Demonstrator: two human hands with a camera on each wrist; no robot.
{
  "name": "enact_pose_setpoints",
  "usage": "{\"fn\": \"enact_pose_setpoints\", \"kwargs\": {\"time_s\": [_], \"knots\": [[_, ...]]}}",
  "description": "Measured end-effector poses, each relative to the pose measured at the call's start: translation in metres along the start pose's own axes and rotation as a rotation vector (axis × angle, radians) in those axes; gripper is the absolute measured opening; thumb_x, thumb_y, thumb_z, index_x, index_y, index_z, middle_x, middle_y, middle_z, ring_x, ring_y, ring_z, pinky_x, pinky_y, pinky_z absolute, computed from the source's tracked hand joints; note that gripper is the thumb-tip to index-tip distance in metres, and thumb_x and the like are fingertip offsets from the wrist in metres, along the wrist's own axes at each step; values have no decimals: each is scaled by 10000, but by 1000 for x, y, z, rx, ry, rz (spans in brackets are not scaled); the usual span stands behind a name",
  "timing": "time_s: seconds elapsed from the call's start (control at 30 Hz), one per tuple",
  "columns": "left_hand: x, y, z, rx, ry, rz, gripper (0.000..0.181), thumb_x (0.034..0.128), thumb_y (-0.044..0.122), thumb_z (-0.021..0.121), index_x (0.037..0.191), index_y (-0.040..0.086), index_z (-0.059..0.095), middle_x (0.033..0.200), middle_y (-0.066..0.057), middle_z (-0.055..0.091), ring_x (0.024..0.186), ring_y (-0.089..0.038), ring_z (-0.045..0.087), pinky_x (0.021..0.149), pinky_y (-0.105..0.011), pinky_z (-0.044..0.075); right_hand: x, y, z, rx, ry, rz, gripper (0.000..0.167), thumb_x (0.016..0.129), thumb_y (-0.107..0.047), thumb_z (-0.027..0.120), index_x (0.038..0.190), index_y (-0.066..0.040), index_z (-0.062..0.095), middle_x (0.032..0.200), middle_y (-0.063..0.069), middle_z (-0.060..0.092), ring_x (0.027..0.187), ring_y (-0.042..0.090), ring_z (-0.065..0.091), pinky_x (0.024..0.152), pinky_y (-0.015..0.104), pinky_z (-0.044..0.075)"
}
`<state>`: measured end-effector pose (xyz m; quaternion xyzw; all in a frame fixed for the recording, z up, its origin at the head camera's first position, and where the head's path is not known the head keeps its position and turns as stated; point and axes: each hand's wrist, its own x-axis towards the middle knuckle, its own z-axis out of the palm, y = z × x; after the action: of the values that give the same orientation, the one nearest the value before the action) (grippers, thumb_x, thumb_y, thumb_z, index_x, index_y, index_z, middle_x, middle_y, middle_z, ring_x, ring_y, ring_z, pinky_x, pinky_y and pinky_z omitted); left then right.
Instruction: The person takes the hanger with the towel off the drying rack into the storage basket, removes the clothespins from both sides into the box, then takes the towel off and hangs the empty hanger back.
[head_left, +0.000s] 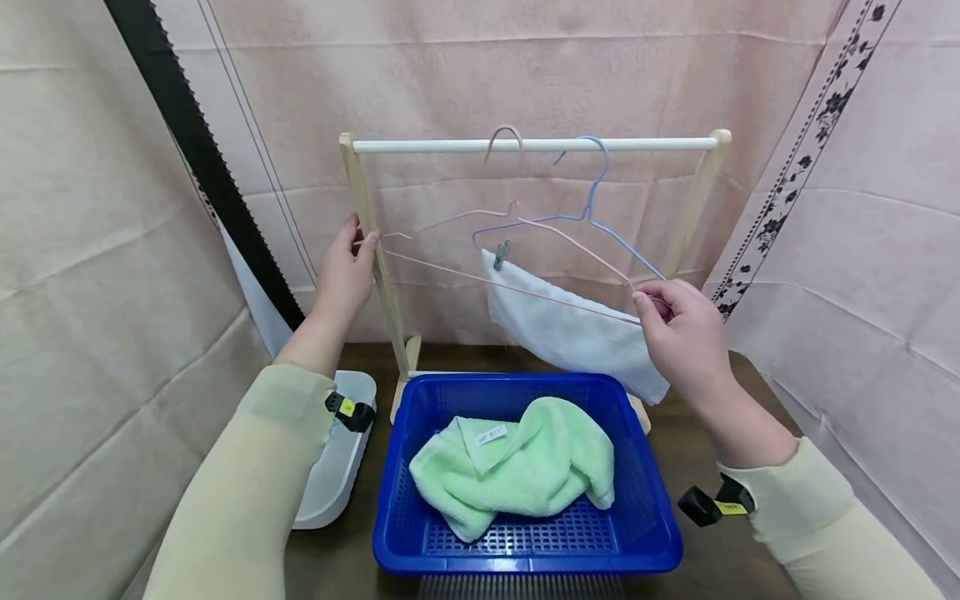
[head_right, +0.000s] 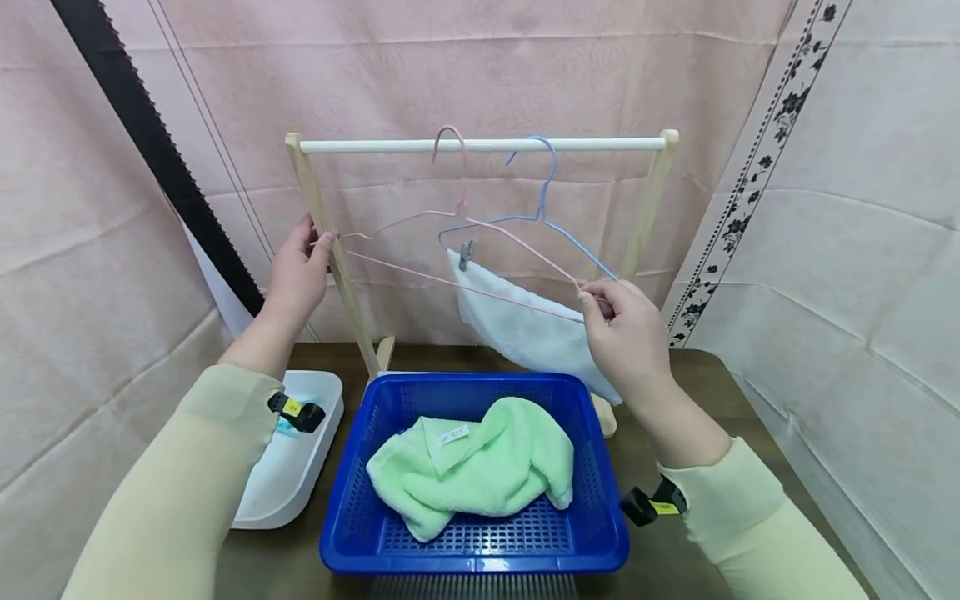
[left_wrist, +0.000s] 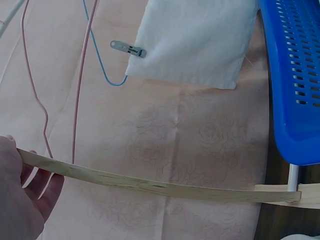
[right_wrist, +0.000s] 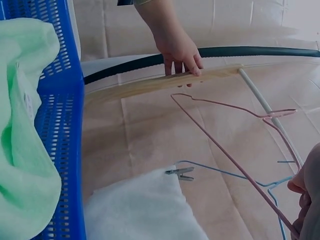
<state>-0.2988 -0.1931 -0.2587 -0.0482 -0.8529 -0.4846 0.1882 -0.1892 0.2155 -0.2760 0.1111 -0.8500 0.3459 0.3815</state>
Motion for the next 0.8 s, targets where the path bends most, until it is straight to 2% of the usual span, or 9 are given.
{"fn": "enact_pose_setpoints", "kwargs": {"time_s": [0.47,0.8], "knots": [[2,4,0,36,-4,8,623,1047,465,398,1591,230,206,1458,-107,473,1289,-245,492,1029,-433,449,7,-17,11,22,-21,18,189,993,-142,598,1051,-15,725,794,83,547,715,174,460,606,246,346],[0,4,-2,68,-1,23,602,1045,494,366,1586,280,211,1420,-100,486,1277,-247,501,1011,-452,459,11,-22,21,45,-52,42,199,997,-150,589,1070,-25,726,812,82,558,744,183,470,618,277,357]]}}
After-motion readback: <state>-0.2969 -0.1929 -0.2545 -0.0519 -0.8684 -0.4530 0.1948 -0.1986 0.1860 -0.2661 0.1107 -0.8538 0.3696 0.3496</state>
